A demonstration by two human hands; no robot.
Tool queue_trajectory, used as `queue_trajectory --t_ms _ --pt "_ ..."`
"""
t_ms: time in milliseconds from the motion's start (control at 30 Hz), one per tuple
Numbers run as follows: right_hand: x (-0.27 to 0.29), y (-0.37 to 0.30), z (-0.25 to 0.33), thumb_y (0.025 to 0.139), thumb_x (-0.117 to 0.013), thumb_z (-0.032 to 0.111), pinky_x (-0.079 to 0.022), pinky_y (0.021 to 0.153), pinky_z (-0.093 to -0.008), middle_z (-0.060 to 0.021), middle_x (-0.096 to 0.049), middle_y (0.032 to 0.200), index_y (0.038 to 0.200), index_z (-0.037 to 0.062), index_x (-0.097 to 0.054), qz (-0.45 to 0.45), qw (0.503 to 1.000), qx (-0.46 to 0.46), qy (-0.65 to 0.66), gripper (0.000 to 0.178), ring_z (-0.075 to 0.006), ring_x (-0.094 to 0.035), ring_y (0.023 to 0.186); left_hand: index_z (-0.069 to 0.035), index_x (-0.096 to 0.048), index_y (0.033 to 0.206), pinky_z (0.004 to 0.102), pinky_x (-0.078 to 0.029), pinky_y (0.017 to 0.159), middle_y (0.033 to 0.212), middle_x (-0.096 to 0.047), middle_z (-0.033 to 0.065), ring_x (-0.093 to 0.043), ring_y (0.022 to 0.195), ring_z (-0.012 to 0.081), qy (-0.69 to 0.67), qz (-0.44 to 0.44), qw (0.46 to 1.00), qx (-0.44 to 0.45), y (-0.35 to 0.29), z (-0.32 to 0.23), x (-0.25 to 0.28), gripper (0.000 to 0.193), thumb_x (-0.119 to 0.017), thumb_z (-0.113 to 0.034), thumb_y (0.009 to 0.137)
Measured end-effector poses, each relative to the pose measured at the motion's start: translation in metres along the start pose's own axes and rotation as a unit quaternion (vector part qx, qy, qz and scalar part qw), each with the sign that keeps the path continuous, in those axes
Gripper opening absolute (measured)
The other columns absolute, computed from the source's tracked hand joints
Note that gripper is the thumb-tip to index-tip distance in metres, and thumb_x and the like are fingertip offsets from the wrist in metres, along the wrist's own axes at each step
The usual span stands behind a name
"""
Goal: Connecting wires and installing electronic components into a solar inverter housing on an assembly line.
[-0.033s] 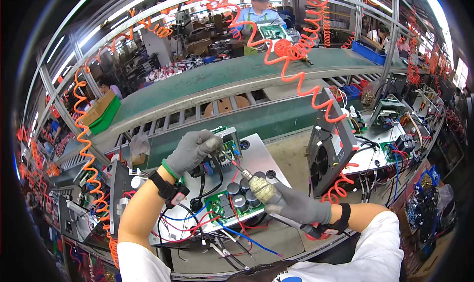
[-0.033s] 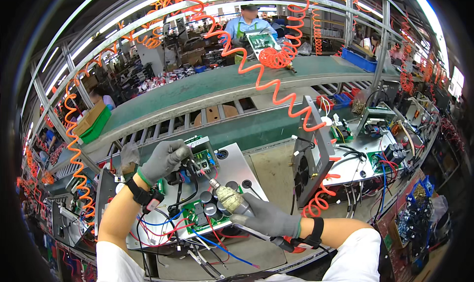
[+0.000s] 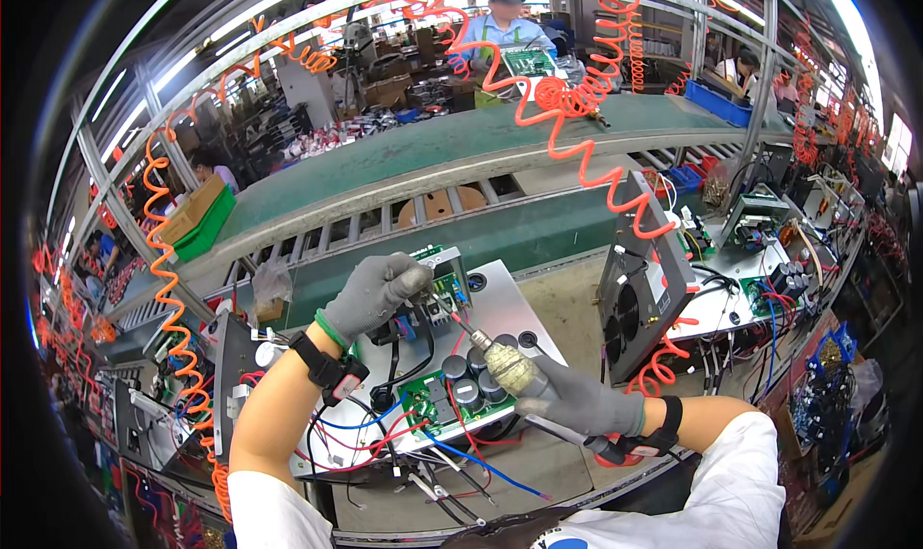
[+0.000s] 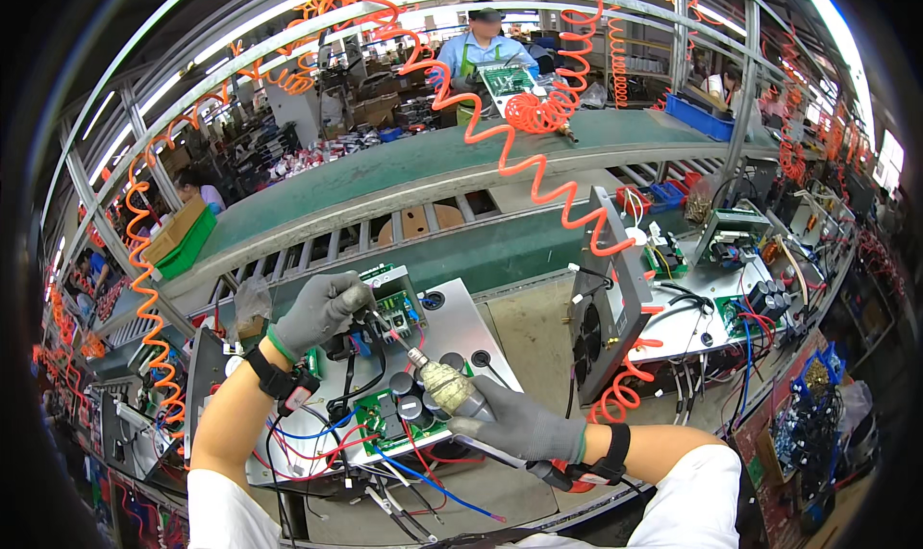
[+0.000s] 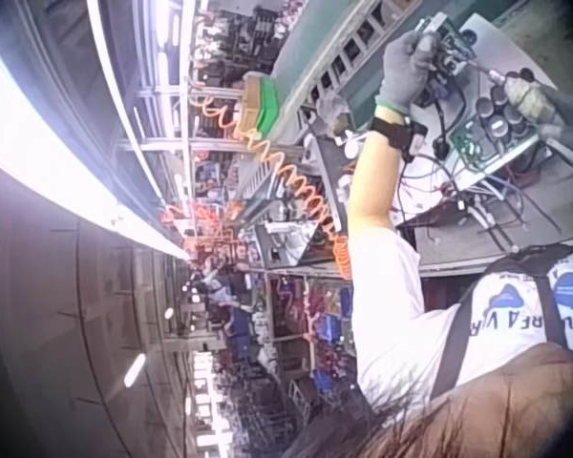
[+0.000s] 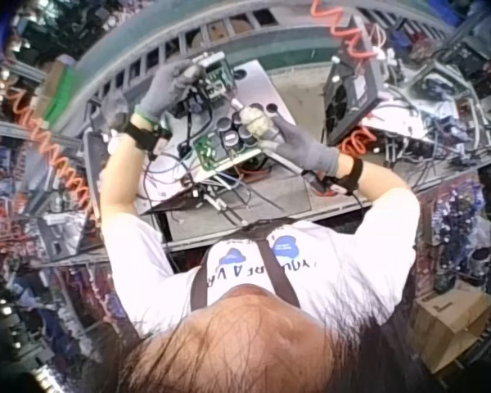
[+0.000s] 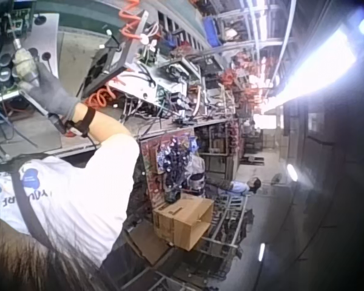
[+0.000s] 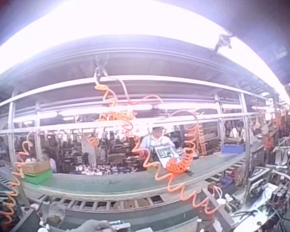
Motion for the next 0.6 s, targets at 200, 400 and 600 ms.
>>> queue_trajectory --t_ms 200,400,600 --pt "0.001 -0.001 -0.007 0.089 -0.064 0.036 -0.046 0.087 -0.0337 -0.0139 -0.059 0.107 0.129 0.0025 -0.040 0.002 1.000 -0.018 -0.017 0.057 -0.0207 -0.059 0.097 0.000 -0.064 0.085 0.0333 -0.038 0.097 0.070 -0.057 0.0019 -0.050 0.069 0.0100 0.038 0.018 0.999 0.002 0.000 -0.013 -0.003 0.062 -0.053 -0.061 0.087" --pt "0.000 0.001 -0.003 0.089 -0.065 0.035 -0.047 0.086 -0.0340 -0.0137 -0.060 0.108 0.130 0.0023 -0.040 0.006 1.000 0.003 -0.013 0.058 -0.0203 -0.059 0.097 -0.001 -0.065 0.082 0.0357 -0.028 0.107 0.062 -0.055 0.0023 -0.048 0.062 0.0110 0.041 0.000 0.999 -0.002 0.002 -0.011 -0.001 0.063 -0.051 -0.062 0.088" --pt "-0.002 0.002 0.003 0.088 -0.066 0.035 -0.047 0.086 -0.0335 -0.0136 -0.060 0.107 0.130 0.0020 -0.041 -0.002 1.000 -0.013 -0.019 0.059 -0.0197 -0.059 0.096 0.001 -0.066 0.083 0.0314 -0.047 0.083 0.064 -0.057 0.0045 -0.051 0.060 0.0119 0.060 -0.006 0.998 -0.004 0.001 -0.011 0.000 0.068 -0.046 -0.065 0.088"
Point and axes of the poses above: each hand's wrist, its own y-axis towards the middle knuckle, its own x-axis out of the back of the hand, z = x × y, the point moved 9 cm from there along y, towards the middle knuckle
